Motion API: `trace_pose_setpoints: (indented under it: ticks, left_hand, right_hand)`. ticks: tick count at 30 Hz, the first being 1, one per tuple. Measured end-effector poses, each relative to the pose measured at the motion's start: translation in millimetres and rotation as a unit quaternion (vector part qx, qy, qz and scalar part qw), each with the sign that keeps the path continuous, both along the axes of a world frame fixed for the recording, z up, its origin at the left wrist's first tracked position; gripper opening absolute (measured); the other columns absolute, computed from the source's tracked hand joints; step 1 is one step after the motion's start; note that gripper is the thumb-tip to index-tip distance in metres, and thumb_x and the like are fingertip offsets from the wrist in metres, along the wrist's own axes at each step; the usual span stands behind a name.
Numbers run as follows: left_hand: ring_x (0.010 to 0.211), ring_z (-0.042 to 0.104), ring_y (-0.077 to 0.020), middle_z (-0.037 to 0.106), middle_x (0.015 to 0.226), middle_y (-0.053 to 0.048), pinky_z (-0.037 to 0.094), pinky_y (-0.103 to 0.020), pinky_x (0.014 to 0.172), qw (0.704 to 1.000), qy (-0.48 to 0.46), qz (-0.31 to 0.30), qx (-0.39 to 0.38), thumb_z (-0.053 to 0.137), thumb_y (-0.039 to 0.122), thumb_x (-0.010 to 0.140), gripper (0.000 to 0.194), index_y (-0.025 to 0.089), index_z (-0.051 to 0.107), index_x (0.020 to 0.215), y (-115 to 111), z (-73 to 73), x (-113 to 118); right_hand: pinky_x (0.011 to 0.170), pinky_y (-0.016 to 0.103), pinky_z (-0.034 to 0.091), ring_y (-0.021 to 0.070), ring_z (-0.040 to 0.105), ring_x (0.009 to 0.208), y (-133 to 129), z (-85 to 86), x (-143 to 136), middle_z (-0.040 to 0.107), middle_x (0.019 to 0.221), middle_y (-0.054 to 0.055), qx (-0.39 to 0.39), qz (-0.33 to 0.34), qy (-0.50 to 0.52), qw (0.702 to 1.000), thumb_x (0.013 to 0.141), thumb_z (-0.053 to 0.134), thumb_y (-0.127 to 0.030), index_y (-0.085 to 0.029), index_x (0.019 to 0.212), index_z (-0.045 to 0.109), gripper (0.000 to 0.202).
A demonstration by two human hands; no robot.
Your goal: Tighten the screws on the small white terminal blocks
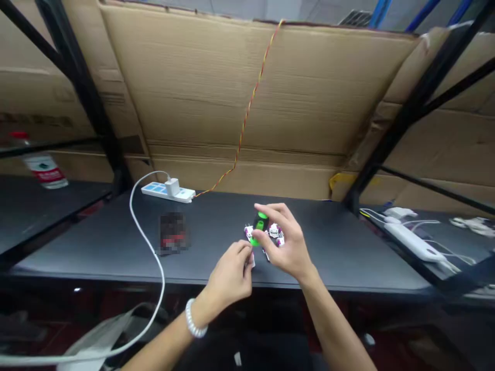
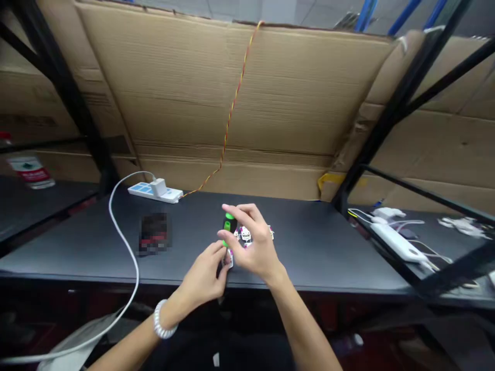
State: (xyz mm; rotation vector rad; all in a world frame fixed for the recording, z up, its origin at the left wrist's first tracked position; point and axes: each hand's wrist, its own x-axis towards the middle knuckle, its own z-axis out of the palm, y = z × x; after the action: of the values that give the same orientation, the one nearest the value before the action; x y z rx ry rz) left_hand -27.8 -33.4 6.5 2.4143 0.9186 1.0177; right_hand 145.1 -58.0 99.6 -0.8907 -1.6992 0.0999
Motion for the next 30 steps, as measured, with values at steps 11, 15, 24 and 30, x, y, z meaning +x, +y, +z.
trace_pose_setpoints:
  ticks: [11, 15, 24, 30]
  left_hand:
    - [0.104, 0.063, -0.0269, 0.065, 0.112, -0.009, 0.058, -0.043, 0.093, 1.0, 0.011, 0.003, 0.014, 0.055, 0.003, 0.088, 0.021, 0.022, 0.057, 0.099, -1, -6.8, 1]
    - [0.104, 0.063, -0.0276, 0.066, 0.114, -0.01, 0.058, -0.044, 0.092, 1.0, 0.027, 0.009, 0.014, 0.054, 0.005, 0.089, 0.02, 0.022, 0.057, 0.099, -2, -5.3, 1]
    - [0.104, 0.064, -0.0271, 0.066, 0.114, -0.01, 0.059, -0.044, 0.094, 1.0, 0.021, 0.006, 0.011, 0.053, 0.004, 0.089, 0.023, 0.022, 0.058, 0.102, -3, -1.7, 2]
    - [0.101, 0.063, -0.0267, 0.066, 0.11, -0.009, 0.059, -0.044, 0.09, 0.999, 0.028, 0.012, 0.015, 0.054, 0.004, 0.088, 0.02, 0.022, 0.057, 0.097, -3, -3.6, 2]
  right_hand:
    - [0.098, 0.045, 0.062, 0.0252, 0.072, 0.109, -1, -1.9, 2, 0.073, 0.124, 0.01, -0.023, 0.02, 0.024, 0.999, 0.097, 0.075, -0.035, -0.031, 0.135, 0.073, 0.038]
    - [0.094, 0.04, 0.063, 0.0221, 0.074, 0.104, -1, -3.1, 4, 0.074, 0.12, 0.008, -0.062, 0.082, 0.048, 0.994, 0.103, 0.066, -0.029, -0.031, 0.139, 0.07, 0.036]
    - [0.106, 0.046, 0.061, 0.0247, 0.071, 0.124, -3, 3.7, 6, 0.066, 0.145, 0.011, -0.067, 0.083, 0.013, 0.994, 0.109, 0.05, -0.03, -0.035, 0.16, 0.051, 0.051]
    - [0.084, 0.035, 0.065, 0.02, 0.075, 0.091, -2, 8.0, 5, 0.078, 0.103, 0.005, 0.012, -0.001, 0.005, 1.0, 0.091, 0.083, -0.028, -0.03, 0.124, 0.079, 0.033]
